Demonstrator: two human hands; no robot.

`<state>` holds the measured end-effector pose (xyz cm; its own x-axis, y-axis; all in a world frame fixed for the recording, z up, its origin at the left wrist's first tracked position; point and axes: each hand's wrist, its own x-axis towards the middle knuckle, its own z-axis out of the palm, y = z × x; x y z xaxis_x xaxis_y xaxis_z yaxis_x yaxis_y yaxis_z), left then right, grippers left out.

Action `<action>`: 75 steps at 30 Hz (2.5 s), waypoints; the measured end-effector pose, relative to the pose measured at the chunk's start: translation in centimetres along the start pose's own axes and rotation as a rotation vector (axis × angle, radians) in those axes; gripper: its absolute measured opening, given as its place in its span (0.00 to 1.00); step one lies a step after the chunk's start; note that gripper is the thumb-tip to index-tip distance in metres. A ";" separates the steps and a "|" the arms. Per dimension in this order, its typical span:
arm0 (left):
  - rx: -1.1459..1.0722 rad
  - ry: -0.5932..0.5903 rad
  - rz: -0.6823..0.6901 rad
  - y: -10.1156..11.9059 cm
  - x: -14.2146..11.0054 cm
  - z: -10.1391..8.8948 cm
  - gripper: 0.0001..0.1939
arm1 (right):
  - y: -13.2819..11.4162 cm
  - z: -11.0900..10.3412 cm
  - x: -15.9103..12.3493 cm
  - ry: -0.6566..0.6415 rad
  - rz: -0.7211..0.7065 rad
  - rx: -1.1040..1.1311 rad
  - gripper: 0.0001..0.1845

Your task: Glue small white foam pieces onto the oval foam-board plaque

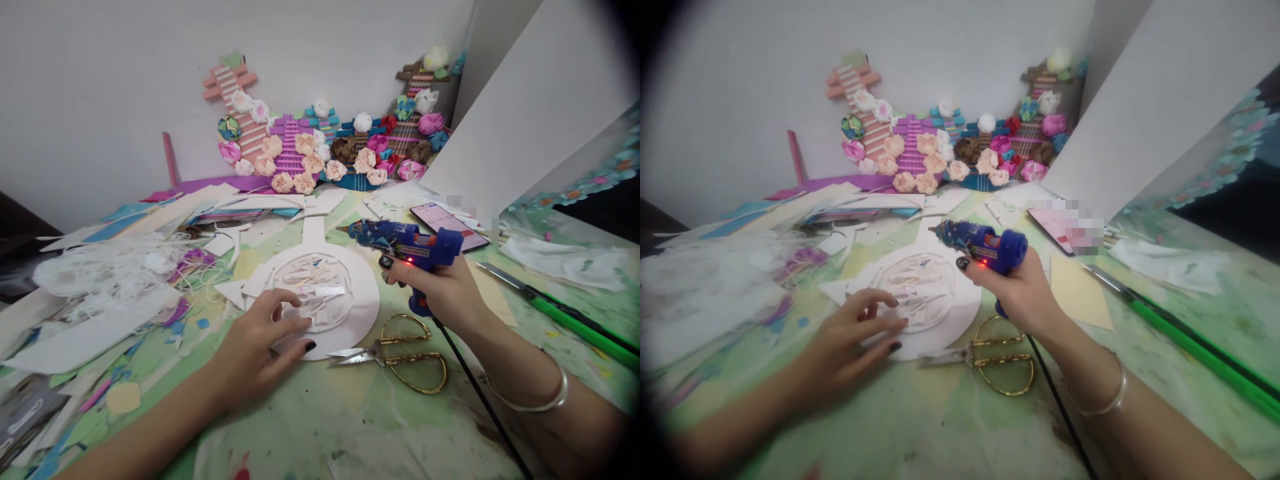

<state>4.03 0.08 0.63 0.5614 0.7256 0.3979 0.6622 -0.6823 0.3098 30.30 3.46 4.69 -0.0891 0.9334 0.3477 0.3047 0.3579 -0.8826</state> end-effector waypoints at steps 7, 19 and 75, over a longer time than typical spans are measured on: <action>-0.020 0.167 0.052 0.5 1.7 0.6 0.13 | 0.4 0.0 0.1 0.114 0.009 0.015 0.11; 0.506 -0.239 0.195 4.3 9.5 4.0 0.09 | 1.0 0.0 1.0 0.195 -0.058 0.112 0.05; -1.040 0.275 -0.695 1.3 5.3 -0.8 0.15 | 0.4 0.9 -0.7 -0.349 0.056 0.086 0.07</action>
<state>7.48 3.00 3.86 0.0523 0.9986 0.0079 0.0057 -0.0082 1.0000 29.64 2.99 3.85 -0.3970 0.8995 0.1823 0.2390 0.2931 -0.9257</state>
